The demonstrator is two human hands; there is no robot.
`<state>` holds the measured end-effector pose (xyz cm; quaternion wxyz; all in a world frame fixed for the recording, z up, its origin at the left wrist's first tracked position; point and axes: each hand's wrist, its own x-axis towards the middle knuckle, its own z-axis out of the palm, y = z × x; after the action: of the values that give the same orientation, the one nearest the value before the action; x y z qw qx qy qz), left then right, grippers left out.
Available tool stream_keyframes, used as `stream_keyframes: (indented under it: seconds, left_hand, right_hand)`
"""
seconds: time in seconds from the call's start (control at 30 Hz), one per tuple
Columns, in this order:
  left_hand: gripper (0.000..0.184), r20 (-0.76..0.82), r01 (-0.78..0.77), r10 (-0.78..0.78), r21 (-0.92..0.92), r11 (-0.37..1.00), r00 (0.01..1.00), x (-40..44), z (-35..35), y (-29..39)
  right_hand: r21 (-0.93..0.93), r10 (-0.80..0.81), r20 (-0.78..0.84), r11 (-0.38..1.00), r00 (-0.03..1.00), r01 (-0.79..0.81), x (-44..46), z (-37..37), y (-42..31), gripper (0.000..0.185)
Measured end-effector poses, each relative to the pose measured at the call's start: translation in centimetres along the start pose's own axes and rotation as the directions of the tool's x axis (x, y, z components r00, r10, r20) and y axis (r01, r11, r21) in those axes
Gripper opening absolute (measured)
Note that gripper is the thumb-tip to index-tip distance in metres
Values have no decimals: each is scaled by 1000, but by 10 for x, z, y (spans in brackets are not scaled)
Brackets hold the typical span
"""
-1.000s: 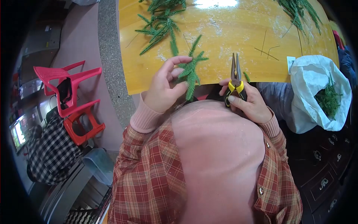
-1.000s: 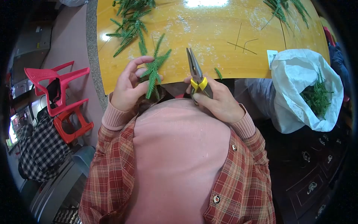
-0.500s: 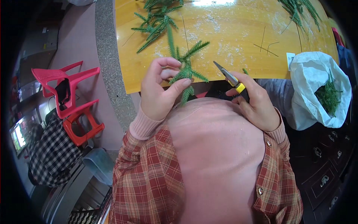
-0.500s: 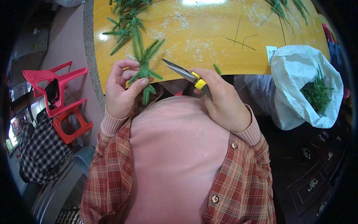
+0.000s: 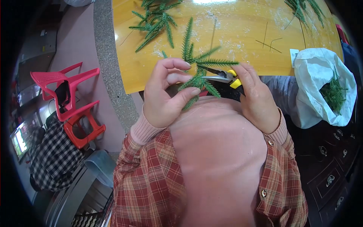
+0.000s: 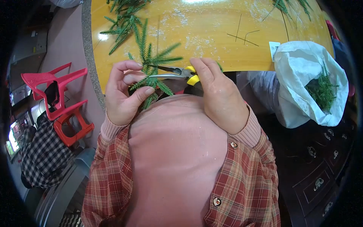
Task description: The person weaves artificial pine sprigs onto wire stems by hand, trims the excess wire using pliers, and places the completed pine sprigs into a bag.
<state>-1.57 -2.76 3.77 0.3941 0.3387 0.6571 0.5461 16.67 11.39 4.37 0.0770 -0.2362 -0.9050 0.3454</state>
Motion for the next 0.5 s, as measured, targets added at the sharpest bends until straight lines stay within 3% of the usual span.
stream_keyframes:
  seconds: [0.17, 0.37, 0.47, 0.5]
  left_hand:
    - [53, 99, 123, -112, -117, 986, 989, 4, 7, 4]
    - [64, 105, 78, -61, -157, 985, 993, 8, 11, 6]
    - [77, 249, 106, -107, 19, 994, 963, 9, 3, 12]
    - [81, 261, 132, -124, -15, 991, 957, 10, 2, 13]
  right_hand:
    - [47, -64, -6, 997, 998, 64, 5, 8, -6, 54]
    - [-99, -123, -30, 988, 992, 120, 5, 13, -5, 53]
    - [-186, -226, -52, 959, 973, 213, 10, 8, -7, 55]
    - [-159, -221, -49, 964, 974, 211, 9, 9, -7, 56]
